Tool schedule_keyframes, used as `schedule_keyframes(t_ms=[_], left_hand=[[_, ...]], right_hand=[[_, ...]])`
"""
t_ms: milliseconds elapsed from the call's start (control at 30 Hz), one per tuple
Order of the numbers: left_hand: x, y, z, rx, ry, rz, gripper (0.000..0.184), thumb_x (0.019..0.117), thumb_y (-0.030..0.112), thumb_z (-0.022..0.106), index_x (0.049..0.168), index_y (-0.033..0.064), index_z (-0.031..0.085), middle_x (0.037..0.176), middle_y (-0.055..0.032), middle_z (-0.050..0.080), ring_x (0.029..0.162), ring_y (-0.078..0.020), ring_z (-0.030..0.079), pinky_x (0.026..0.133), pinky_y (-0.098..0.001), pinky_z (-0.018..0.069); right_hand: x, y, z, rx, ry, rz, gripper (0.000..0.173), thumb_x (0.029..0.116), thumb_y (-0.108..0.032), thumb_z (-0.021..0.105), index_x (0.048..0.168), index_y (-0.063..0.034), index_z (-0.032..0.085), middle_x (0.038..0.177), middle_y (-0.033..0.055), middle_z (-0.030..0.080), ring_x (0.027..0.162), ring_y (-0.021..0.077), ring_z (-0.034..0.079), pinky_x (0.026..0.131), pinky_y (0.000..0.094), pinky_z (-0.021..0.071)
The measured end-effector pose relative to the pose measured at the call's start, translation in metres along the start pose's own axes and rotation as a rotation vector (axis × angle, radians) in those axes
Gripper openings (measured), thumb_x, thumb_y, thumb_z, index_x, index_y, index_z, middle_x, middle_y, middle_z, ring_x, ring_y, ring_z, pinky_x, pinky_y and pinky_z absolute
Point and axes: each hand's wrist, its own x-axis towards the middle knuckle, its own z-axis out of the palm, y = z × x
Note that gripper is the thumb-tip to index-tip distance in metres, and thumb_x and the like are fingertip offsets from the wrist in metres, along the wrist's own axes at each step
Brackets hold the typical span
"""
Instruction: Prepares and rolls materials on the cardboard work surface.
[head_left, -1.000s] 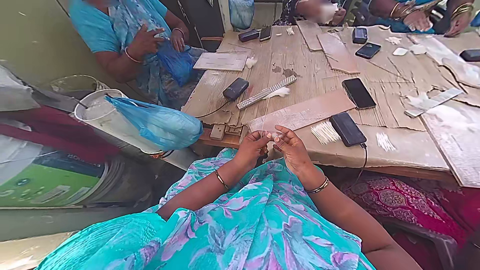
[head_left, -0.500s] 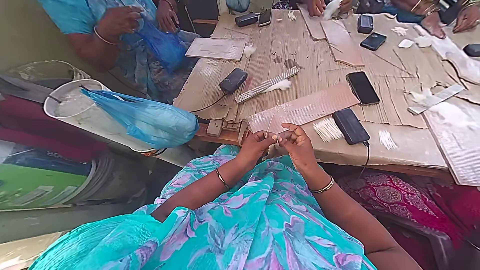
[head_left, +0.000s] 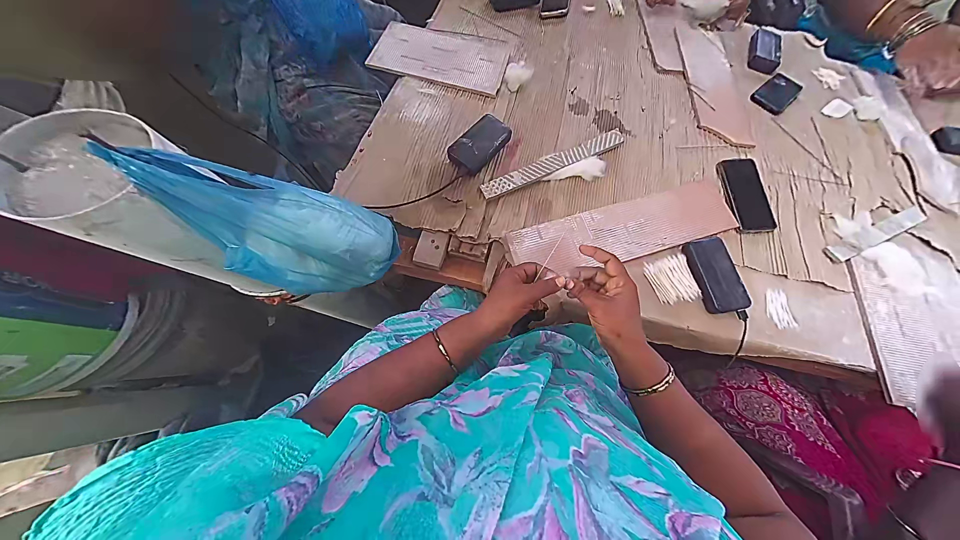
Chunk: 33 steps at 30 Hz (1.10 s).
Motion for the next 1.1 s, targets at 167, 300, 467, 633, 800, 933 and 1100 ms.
schedule_keyframes(t_ms=[167,300,467,633,800,933,1100], left_hand=[[0.007,0.0,-0.007,0.009,-0.01,0.032,0.009,0.1001,0.011,0.066,0.093,0.0054,0.067,0.076,0.0015,0.064,0.06,-0.0015,0.051,0.056,-0.0169,0.0415],[0.012,-0.001,-0.013,0.013,-0.008,0.023,0.009,0.101,0.011,0.065,0.095,0.0051,0.068,0.076,0.0009,0.062,0.06,-0.0024,0.05,0.054,-0.0174,0.0402],[0.017,0.0,-0.017,0.055,0.006,0.009,0.011,0.1014,0.013,0.065,0.095,0.0052,0.067,0.074,0.0005,0.061,0.059,-0.0031,0.05,0.055,-0.0182,0.0418],[0.03,0.0,-0.041,0.484,0.057,-0.009,0.035,0.1065,0.026,0.057,0.131,0.0016,0.061,0.118,-0.0154,0.066,0.108,-0.0246,0.063,0.095,-0.0474,0.0509],[0.033,0.011,-0.051,0.837,0.096,-0.068,0.037,0.1123,0.015,0.039,0.139,-0.0029,0.058,0.135,-0.0282,0.055,0.129,-0.0406,0.054,0.11,-0.0534,0.0421],[0.03,0.016,-0.051,0.867,0.053,-0.034,0.03,0.1087,0.013,0.051,0.133,0.0019,0.066,0.125,-0.0226,0.064,0.12,-0.0355,0.061,0.107,-0.0505,0.0459],[0.032,0.016,-0.045,0.953,-0.041,-0.057,0.026,0.109,0.015,0.051,0.121,-0.0037,0.064,0.121,-0.0234,0.066,0.119,-0.0362,0.063,0.106,-0.0525,0.0482]], right_hand=[[0.009,-0.004,0.005,-0.012,-0.048,0.049,0.056,0.0906,0.01,0.066,0.141,-0.0068,0.05,0.097,0.0027,0.07,0.079,0.0088,0.07,0.076,0.026,0.0602],[0.015,-0.002,0.006,0.014,0.007,0.088,0.05,0.0916,0.011,0.063,0.137,-0.0062,0.052,0.093,0.002,0.069,0.077,0.0091,0.069,0.075,0.0258,0.0598],[0.024,-0.001,0.011,-0.019,-0.021,0.125,0.056,0.0908,0.008,0.068,0.141,-0.0084,0.051,0.095,0.0023,0.071,0.078,0.0075,0.068,0.075,0.0237,0.0583],[0.043,0.011,0.014,-0.347,-0.029,0.161,0.052,0.0961,-0.003,0.069,0.144,-0.014,0.051,0.095,0.0059,0.07,0.072,0.0099,0.062,0.067,0.0263,0.0518],[0.058,0.026,0.022,-0.667,-0.047,0.063,0.047,0.0989,-0.005,0.065,0.144,-0.0087,0.051,0.096,0.0126,0.07,0.071,0.0203,0.065,0.065,0.0383,0.0548],[0.066,0.036,0.022,-0.855,-0.01,-0.001,0.048,0.0982,-0.01,0.065,0.145,-0.0087,0.052,0.098,0.0152,0.07,0.091,0.0346,0.066,0.086,0.0607,0.0487],[0.066,0.041,0.018,-0.937,0.008,-0.007,0.051,0.098,-0.017,0.067,0.146,-0.0084,0.052,0.11,0.0176,0.068,0.104,0.0387,0.062,0.09,0.0621,0.0447]])
